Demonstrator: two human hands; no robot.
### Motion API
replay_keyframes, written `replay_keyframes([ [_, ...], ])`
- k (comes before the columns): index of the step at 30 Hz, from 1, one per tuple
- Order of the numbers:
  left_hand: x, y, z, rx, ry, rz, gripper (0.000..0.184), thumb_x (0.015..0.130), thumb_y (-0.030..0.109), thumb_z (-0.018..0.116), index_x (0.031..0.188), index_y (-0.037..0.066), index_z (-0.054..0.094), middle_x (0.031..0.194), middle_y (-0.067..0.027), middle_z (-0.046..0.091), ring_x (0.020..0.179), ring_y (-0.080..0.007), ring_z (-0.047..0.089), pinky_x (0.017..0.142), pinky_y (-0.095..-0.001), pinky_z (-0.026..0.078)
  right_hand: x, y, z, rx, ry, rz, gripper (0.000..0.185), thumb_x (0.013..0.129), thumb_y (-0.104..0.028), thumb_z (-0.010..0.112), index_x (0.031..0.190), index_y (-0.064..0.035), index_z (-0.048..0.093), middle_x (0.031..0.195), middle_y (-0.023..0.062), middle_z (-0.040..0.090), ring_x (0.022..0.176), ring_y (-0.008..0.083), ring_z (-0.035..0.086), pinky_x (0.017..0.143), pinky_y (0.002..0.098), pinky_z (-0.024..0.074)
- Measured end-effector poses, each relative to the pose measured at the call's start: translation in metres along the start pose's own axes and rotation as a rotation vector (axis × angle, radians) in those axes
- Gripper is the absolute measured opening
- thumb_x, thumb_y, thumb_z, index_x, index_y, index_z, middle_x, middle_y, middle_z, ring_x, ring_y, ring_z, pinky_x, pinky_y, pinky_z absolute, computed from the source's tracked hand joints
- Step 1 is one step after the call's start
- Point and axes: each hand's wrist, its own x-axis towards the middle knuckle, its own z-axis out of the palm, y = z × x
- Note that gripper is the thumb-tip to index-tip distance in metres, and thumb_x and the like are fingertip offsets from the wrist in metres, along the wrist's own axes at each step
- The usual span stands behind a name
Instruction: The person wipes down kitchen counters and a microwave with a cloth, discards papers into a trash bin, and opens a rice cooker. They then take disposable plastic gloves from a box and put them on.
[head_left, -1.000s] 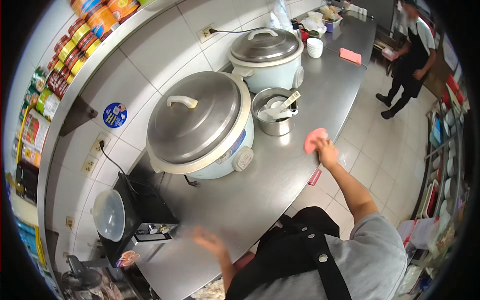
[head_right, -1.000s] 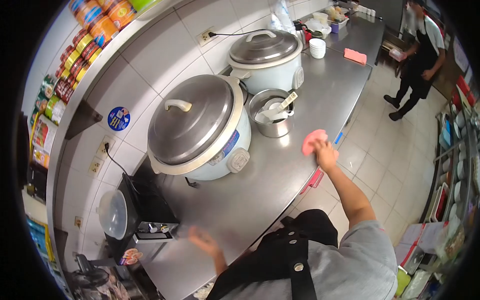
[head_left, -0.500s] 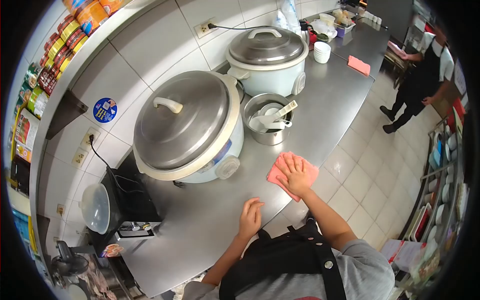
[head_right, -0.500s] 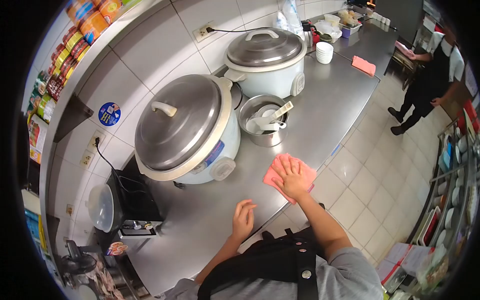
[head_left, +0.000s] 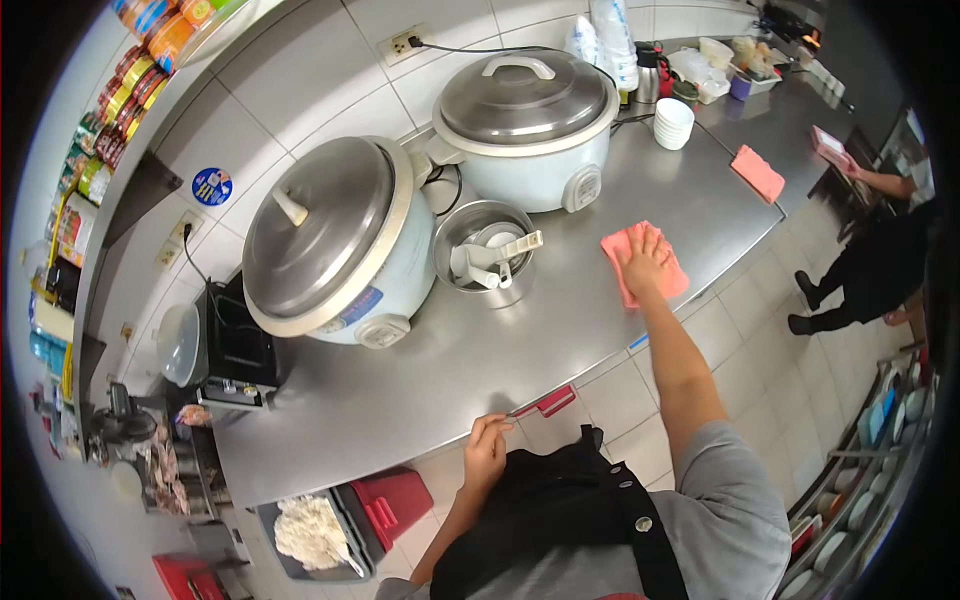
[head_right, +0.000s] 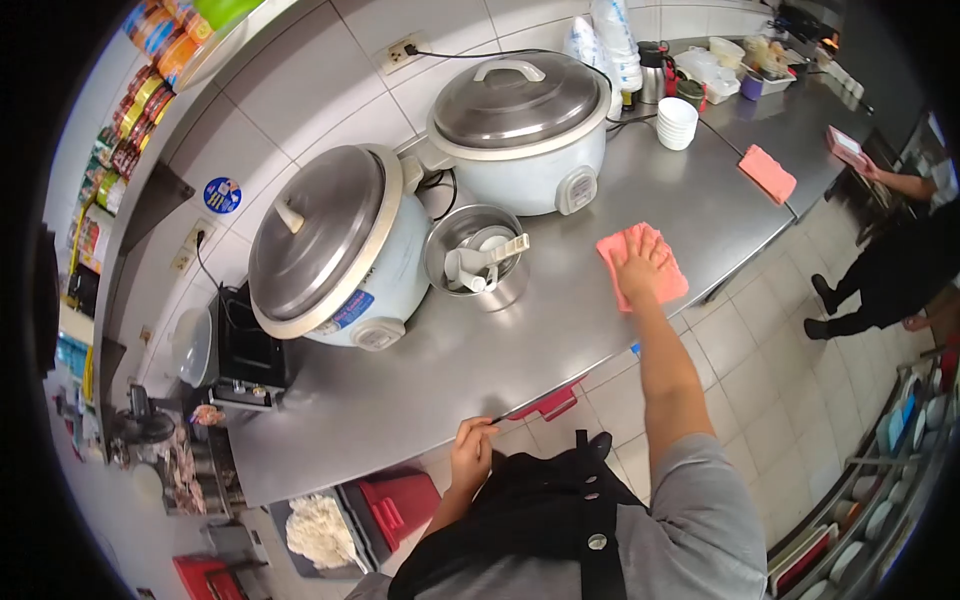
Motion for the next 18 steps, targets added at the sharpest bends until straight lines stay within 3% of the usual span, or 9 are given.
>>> replay_keyframes([
  [2, -0.012, 0.005, 0.007, -0.002, 0.004, -0.056, 0.018, 0.083, -0.008, 0.049, 0.089, 0.001, 0.063, 0.096, -0.0116, 0.061, 0.07, -0.0217, 0.06, 0.06, -0.0304, 0.048, -0.002, -0.021, 0.016, -0.002, 0.039, 0.067, 0.064, 0.091, -0.054, 0.041, 0.146, -0.0242, 0.027, 0.155, 0.0101, 0.015, 0.141, 0.0358, 0.013, 0.111, 0.0575, 0.0076],
  [4, -0.019, 0.007, 0.011, 0.004, 0.02, -0.108, 0.017, 0.083, -0.007, 0.049, 0.089, 0.001, 0.063, 0.091, -0.0118, 0.062, 0.073, -0.0232, 0.062, 0.062, -0.0313, 0.049, -0.027, -0.052, 0.039, -0.04, 0.039, -0.186, 0.068, 0.089, -0.056, 0.041, 0.147, -0.0242, 0.025, 0.155, 0.0112, 0.013, 0.142, 0.0362, 0.011, 0.111, 0.0582, 0.007],
  [6, -0.018, 0.009, 0.013, 0.071, -0.003, -0.113, 0.017, 0.083, -0.006, 0.049, 0.088, 0.002, 0.063, 0.086, -0.0119, 0.062, 0.077, -0.0263, 0.064, 0.065, -0.0333, 0.051, -0.079, -0.079, 0.037, 0.102, 0.063, -0.509, 0.066, 0.087, -0.051, 0.048, 0.143, -0.02, 0.034, 0.153, 0.013, 0.019, 0.14, 0.0372, 0.015, 0.11, 0.0592, 0.012],
  [8, -0.014, 0.006, 0.015, 0.073, 0.018, -0.108, 0.016, 0.082, -0.006, 0.05, 0.088, 0.002, 0.062, 0.087, -0.0119, 0.062, 0.076, -0.0272, 0.063, 0.065, -0.0338, 0.051, -0.134, -0.089, 0.01, 0.145, -0.097, -0.657, 0.052, 0.088, -0.038, 0.055, 0.136, -0.0195, 0.045, 0.146, 0.0152, 0.032, 0.133, 0.0398, 0.029, 0.108, 0.0553, 0.0221],
  [9, -0.011, 0.005, 0.014, 0.07, 0.012, -0.081, 0.015, 0.082, -0.005, 0.05, 0.088, 0.002, 0.062, 0.088, -0.0119, 0.062, 0.076, -0.0281, 0.063, 0.066, -0.0344, 0.05, -0.148, -0.085, 0.005, 0.148, -0.107, -0.69, 0.052, 0.088, -0.038, 0.055, 0.136, -0.0195, 0.045, 0.146, 0.0152, 0.032, 0.133, 0.0398, 0.029, 0.108, 0.0553, 0.0221],
  [11, -0.004, 0.004, 0.01, 0.075, 0.031, -0.078, 0.015, 0.082, -0.005, 0.05, 0.088, 0.002, 0.062, 0.089, -0.0117, 0.062, 0.076, -0.0286, 0.063, 0.066, -0.0348, 0.05, -0.157, -0.072, 0.0, 0.348, -0.349, -0.723, 0.043, 0.088, -0.025, 0.057, 0.13, -0.0183, 0.052, 0.137, 0.0149, 0.043, 0.124, 0.0367, 0.039, 0.103, 0.0516, 0.0306],
  [14, 0.006, 0.001, 0.007, 0.079, 0.059, -0.054, 0.015, 0.082, -0.005, 0.051, 0.088, 0.002, 0.062, 0.09, -0.0119, 0.062, 0.076, -0.0293, 0.063, 0.065, -0.0346, 0.05, -0.136, -0.049, -0.003, 0.56, -0.279, -0.651, 0.038, 0.087, -0.021, 0.058, 0.125, -0.0202, 0.055, 0.132, 0.0122, 0.047, 0.115, 0.0343, 0.045, 0.095, 0.048, 0.0379],
  [16, 0.017, -0.005, 0.005, 0.091, 0.097, -0.041, 0.015, 0.082, -0.005, 0.051, 0.087, 0.002, 0.062, 0.09, -0.0123, 0.062, 0.075, -0.0295, 0.062, 0.064, -0.0339, 0.05, -0.131, -0.053, -0.038, 0.633, -0.244, -0.644, 0.044, 0.086, -0.023, 0.06, 0.128, -0.0195, 0.053, 0.136, 0.0129, 0.044, 0.119, 0.0361, 0.042, 0.097, 0.0502, 0.0353],
  [18, 0.024, -0.012, -0.001, 0.028, 0.283, -0.119, 0.018, 0.081, -0.008, 0.051, 0.091, 0.002, 0.063, 0.091, -0.0107, 0.063, 0.082, -0.0238, 0.062, 0.068, -0.0306, 0.049, -0.132, -0.066, -0.051, 0.713, -0.216, -0.626, 0.05, 0.084, -0.026, 0.062, 0.132, -0.0187, 0.05, 0.14, 0.0137, 0.041, 0.124, 0.0378, 0.039, 0.1, 0.0524, 0.0328],
])
